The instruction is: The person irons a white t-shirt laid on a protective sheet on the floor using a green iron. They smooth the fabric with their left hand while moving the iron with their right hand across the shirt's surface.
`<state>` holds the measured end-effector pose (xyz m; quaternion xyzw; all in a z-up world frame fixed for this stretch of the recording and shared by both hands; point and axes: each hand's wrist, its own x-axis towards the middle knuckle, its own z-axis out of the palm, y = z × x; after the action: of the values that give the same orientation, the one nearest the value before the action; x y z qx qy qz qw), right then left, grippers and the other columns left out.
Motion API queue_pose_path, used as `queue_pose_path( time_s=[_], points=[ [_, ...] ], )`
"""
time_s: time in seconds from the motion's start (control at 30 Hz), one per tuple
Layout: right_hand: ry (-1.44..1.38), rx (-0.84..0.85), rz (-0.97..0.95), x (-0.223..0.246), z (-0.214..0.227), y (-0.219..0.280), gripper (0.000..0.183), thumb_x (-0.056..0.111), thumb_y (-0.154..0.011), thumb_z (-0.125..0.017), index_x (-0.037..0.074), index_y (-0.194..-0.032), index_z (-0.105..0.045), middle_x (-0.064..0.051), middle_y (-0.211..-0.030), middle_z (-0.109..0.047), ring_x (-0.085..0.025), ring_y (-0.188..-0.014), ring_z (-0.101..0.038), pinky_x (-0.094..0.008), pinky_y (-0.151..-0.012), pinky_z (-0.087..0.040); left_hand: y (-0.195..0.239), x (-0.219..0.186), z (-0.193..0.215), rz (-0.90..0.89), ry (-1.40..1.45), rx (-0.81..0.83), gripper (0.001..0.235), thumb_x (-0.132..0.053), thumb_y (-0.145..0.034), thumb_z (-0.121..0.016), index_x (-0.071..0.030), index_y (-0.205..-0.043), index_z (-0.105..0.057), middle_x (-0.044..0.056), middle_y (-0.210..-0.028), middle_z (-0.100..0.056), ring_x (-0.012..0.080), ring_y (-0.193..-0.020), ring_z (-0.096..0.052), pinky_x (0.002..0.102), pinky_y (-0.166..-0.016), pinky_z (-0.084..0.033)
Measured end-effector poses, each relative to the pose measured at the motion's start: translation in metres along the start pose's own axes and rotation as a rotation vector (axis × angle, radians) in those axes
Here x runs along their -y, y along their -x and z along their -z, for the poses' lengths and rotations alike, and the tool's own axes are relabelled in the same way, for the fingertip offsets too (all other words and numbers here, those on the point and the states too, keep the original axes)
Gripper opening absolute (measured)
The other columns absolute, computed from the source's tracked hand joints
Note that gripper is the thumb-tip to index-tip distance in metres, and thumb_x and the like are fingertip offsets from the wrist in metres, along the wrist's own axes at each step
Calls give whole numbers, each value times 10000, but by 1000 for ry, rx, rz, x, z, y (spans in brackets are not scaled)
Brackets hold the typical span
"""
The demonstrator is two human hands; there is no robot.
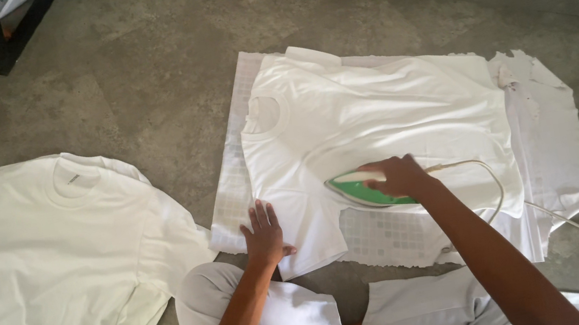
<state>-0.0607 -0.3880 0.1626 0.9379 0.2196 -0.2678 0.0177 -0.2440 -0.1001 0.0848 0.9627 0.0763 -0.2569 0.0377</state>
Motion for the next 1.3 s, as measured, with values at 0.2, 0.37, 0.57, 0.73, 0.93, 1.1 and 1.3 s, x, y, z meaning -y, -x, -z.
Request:
queue_pose_path(
  time_s=[0.2, 0.37, 0.57, 0.73, 0.93, 1.1, 1.3],
  points=[
    [66, -190, -251, -92, -75, -47, 448, 631, -1052, -378, 657, -1498, -401, 29, -1180, -707, -249, -1196, -674, -580, -1010, -517, -3, 0, -6, -5, -16, -8, 1282, -617, -825, -815, 21, -1672, -93, 330, -1728, -57, 478, -1600, -155, 686, -1186, -324],
    [123, -208, -92, -34, -59, -37, 442, 603, -1069, -385, 584, -1508, -429, -4, -1148, -681, -265, -1168, -678, -596, -1011, -518, -7, -5, -7, 16, -41, 0, 1272, -614, -827, -814, 18, -1672, -103, 332, -1727, -66, 482, -1597, -159, 690, -1186, -321],
    [176, -216, 40, 53, -48, -70, 430, 586, -1080, -394, 517, -1499, -463, -5, -1124, -683, -243, -1115, -696, -556, -992, -522, -6, -8, -5, 57, -18, 17, 1307, -627, -801, -831, -5, -1680, -90, 333, -1725, -64, 504, -1590, -142, 720, -1177, -302],
    [112, -282, 5, 69, -35, -111, 472, 581, -1090, -385, 468, -1545, -434, -42, -1050, -695, -287, -1022, -747, -530, -897, -568, -2, -11, 5, 60, 7, 34, 1317, -601, -790, -851, -14, -1686, -84, 325, -1731, -59, 496, -1595, -131, 714, -1180, -295],
    [-33, -184, -4, 113, -18, -112, 477, 560, -1061, -455, 470, -1529, -477, -102, -1217, -725, -352, -1201, -714, -538, -998, -546, -8, -16, 0, 67, -12, 61, 1363, -557, -752, -884, 19, -1675, -63, 364, -1714, -23, 543, -1582, -104, 714, -1167, -306],
    [-135, -184, -81, 132, -13, -139, 454, 605, -1006, -526, 538, -1456, -535, -73, -1215, -755, -347, -1161, -727, -535, -960, -569, -35, -28, -35, 86, -97, 40, 1266, -487, -794, -887, 106, -1640, -153, 445, -1656, -147, 572, -1546, -220, 672, -1129, -367],
    [-92, -165, 75, 194, 7, -127, 436, 524, -1033, -521, 499, -1467, -547, -123, -1257, -746, -412, -1193, -713, -551, -1002, -567, -37, -28, -45, 42, -124, 10, 936, -264, -916, -746, 166, -1588, -255, 519, -1578, -230, 609, -1498, -301, 649, -1098, -423]
  ],
)
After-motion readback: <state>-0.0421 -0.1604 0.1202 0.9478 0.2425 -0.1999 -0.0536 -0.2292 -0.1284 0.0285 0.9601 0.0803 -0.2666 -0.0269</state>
